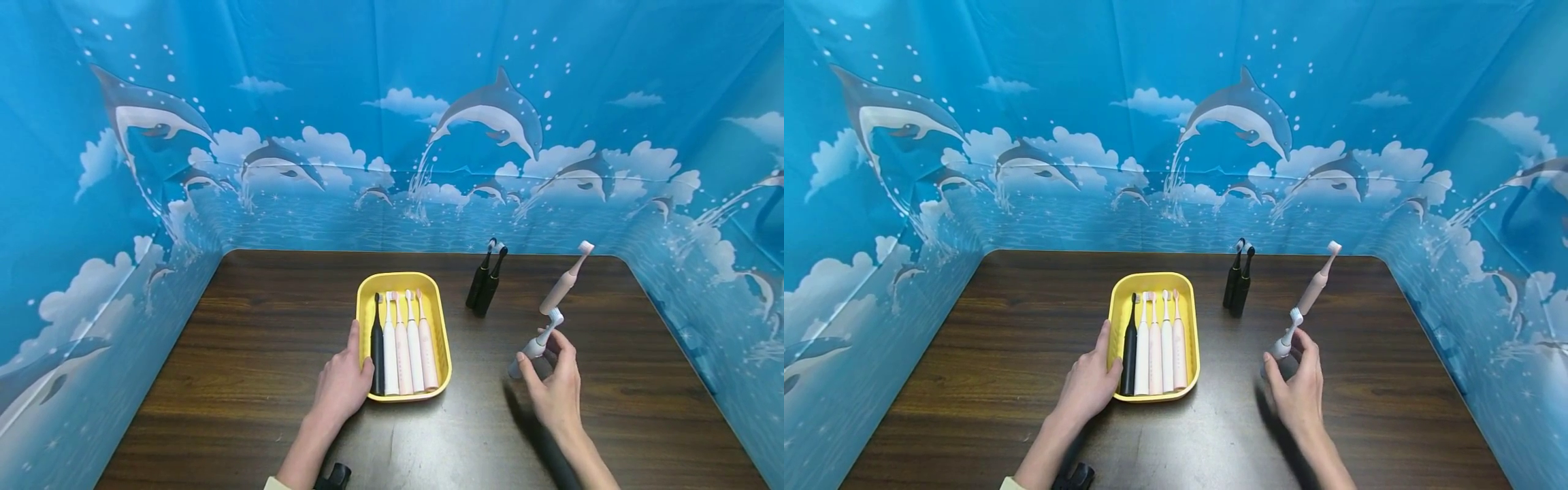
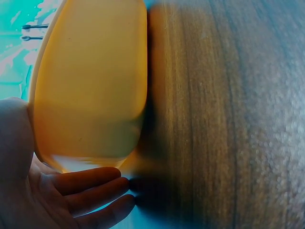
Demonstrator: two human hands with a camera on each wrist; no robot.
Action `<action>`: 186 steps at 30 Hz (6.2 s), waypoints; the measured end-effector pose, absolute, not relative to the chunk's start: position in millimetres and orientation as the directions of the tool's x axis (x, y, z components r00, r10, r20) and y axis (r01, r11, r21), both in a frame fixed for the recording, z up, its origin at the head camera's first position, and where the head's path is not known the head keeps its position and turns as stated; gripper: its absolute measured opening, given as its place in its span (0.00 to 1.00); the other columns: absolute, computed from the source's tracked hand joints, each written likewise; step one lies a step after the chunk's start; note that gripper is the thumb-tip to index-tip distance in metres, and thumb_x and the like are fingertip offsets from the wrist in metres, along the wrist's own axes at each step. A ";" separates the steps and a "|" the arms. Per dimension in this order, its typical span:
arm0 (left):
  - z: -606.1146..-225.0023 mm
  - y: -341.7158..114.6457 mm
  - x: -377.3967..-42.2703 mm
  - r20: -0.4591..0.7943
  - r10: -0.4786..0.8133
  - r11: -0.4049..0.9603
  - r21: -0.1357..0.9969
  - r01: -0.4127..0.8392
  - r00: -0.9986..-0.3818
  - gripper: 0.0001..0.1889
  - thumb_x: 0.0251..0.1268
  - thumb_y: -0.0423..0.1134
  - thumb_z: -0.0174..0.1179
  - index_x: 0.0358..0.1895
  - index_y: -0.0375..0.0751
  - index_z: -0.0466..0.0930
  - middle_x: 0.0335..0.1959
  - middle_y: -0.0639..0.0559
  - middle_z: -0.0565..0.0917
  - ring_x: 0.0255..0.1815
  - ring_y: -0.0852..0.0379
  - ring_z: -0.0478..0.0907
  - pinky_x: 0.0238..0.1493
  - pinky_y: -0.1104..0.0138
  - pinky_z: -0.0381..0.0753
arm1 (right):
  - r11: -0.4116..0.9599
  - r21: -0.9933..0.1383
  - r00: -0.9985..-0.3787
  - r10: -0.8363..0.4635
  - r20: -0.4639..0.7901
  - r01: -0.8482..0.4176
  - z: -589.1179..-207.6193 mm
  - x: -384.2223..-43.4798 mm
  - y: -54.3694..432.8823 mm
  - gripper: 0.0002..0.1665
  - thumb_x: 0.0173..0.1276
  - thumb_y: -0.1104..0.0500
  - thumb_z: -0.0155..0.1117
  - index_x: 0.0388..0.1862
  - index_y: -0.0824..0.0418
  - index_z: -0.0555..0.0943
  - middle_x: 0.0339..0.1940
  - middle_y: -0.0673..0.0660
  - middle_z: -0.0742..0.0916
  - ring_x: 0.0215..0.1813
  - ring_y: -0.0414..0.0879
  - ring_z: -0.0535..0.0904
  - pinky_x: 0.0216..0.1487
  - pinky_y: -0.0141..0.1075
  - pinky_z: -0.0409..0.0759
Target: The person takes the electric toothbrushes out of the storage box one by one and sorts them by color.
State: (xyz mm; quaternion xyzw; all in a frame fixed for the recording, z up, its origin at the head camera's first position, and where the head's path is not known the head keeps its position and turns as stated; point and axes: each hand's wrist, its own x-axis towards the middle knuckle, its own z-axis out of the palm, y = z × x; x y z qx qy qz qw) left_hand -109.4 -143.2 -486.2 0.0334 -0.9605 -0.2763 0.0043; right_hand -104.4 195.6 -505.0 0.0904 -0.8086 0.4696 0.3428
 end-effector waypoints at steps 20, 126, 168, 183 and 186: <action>-486.9 -144.9 -107.6 0.010 -0.070 0.845 0.533 -0.053 -0.998 0.39 0.70 0.39 0.59 0.81 0.34 0.54 0.43 0.32 0.86 0.31 0.46 0.83 0.31 0.49 0.78 | 0.554 -0.200 -0.078 0.236 0.969 -0.808 -425.5 -103.8 130.8 0.31 0.70 0.51 0.68 0.44 0.81 0.71 0.46 0.71 0.81 0.53 0.57 0.79 0.62 0.37 0.72; -488.1 -144.4 -105.8 0.073 -0.051 0.852 0.523 -0.005 -0.996 0.37 0.69 0.39 0.59 0.80 0.37 0.58 0.45 0.29 0.86 0.35 0.38 0.86 0.30 0.46 0.78 | 0.544 -0.807 -0.920 -0.393 -0.004 -0.229 -426.6 -159.6 76.6 0.23 0.66 0.66 0.72 0.59 0.66 0.79 0.44 0.57 0.88 0.44 0.48 0.85 0.44 0.43 0.84; -488.8 -143.3 -107.5 0.028 -0.063 0.848 0.529 -0.039 -0.998 0.38 0.70 0.38 0.59 0.81 0.39 0.56 0.47 0.31 0.86 0.33 0.46 0.84 0.29 0.50 0.78 | 0.514 -0.731 -0.761 0.209 0.615 -0.449 -337.0 -161.6 212.3 0.24 0.69 0.69 0.69 0.64 0.67 0.78 0.49 0.56 0.89 0.49 0.31 0.84 0.50 0.24 0.78; -487.9 -143.0 -107.6 0.022 -0.060 0.849 0.528 -0.040 -0.998 0.38 0.70 0.39 0.59 0.81 0.38 0.56 0.47 0.30 0.86 0.34 0.43 0.85 0.30 0.49 0.78 | 0.600 -0.766 -0.704 0.440 0.558 -0.232 -388.7 -166.3 259.8 0.24 0.64 0.67 0.74 0.60 0.69 0.82 0.46 0.57 0.88 0.43 0.21 0.79 0.48 0.21 0.77; -486.8 -143.6 -108.2 0.020 -0.057 0.849 0.526 -0.038 -0.998 0.38 0.70 0.39 0.59 0.81 0.38 0.55 0.47 0.30 0.85 0.34 0.43 0.85 0.31 0.48 0.78 | 0.607 -0.769 -0.685 0.475 0.553 -0.199 -402.5 -168.7 266.0 0.24 0.64 0.67 0.74 0.60 0.70 0.82 0.47 0.59 0.88 0.42 0.19 0.77 0.47 0.20 0.76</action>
